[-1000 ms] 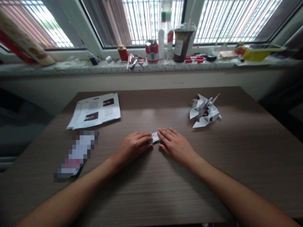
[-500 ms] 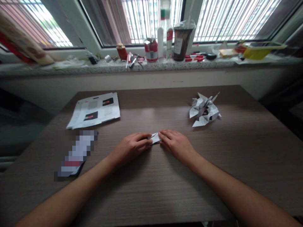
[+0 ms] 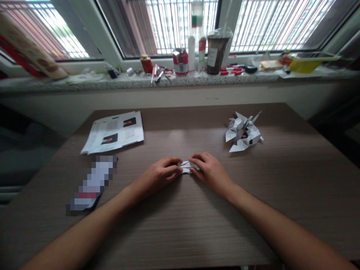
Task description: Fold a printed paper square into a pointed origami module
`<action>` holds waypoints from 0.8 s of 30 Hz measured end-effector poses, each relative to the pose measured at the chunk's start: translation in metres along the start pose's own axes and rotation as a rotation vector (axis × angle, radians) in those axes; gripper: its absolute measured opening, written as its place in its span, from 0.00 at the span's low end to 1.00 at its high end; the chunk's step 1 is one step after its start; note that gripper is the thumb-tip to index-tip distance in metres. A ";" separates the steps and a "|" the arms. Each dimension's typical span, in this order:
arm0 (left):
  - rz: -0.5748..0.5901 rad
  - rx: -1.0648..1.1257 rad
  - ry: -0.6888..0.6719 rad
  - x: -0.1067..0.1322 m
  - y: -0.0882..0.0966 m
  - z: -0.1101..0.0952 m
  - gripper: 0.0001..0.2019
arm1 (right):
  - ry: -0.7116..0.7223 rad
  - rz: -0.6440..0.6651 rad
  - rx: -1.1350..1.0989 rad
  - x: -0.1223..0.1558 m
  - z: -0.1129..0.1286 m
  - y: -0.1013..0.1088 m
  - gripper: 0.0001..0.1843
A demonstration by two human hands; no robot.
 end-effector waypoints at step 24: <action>0.167 -0.185 -0.022 0.005 0.008 -0.021 0.15 | 0.060 0.276 0.290 0.018 0.027 -0.032 0.45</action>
Point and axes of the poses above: each hand's wrist, its own x-axis away from the middle knuckle, its own y-axis out of the back of the hand, z = x × y, the point moved 8 cm from there along -x, towards the middle knuckle
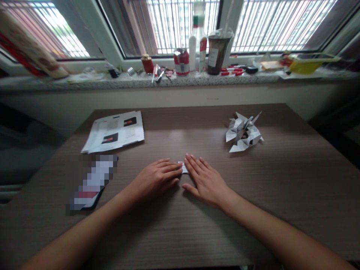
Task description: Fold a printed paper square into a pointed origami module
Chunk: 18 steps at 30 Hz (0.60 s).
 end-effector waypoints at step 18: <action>-0.014 0.012 -0.036 0.003 -0.003 -0.002 0.20 | -0.087 -0.101 0.015 0.010 -0.016 0.017 0.46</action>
Point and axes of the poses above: each hand's wrist, its own x-axis away from the middle knuckle, its own y-axis out of the back of the hand, z = x × y, the point moved 8 cm from there along -x, towards the middle knuckle
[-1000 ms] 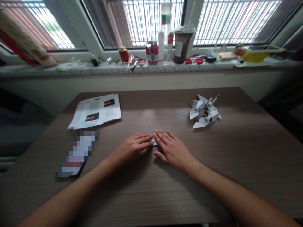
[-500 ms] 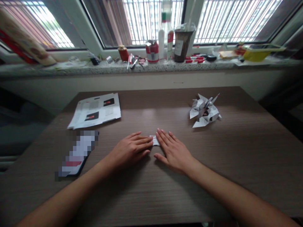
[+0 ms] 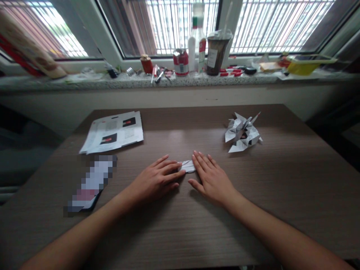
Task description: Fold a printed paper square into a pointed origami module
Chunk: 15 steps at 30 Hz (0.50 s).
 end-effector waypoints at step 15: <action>0.015 0.034 -0.001 0.004 0.000 0.003 0.24 | 0.074 0.063 -0.072 -0.009 0.014 -0.012 0.47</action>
Point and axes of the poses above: each hand's wrist, its own x-axis away from the middle knuckle, its own y-axis out of the back of the hand, z = x × y, the point moved 8 cm from there along -x, towards the middle knuckle
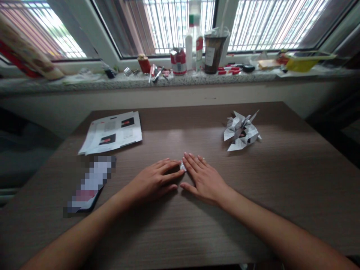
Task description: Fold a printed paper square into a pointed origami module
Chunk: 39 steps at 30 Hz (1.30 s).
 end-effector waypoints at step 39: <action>0.000 -0.001 0.034 -0.005 -0.004 0.003 0.18 | -0.190 -0.024 -0.199 0.013 -0.048 0.008 0.35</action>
Point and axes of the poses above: each hand's wrist, its own x-axis away from the middle knuckle, its own y-axis out of the back of the hand, z = x × y, the point moved 8 cm from there along -x, towards the middle knuckle
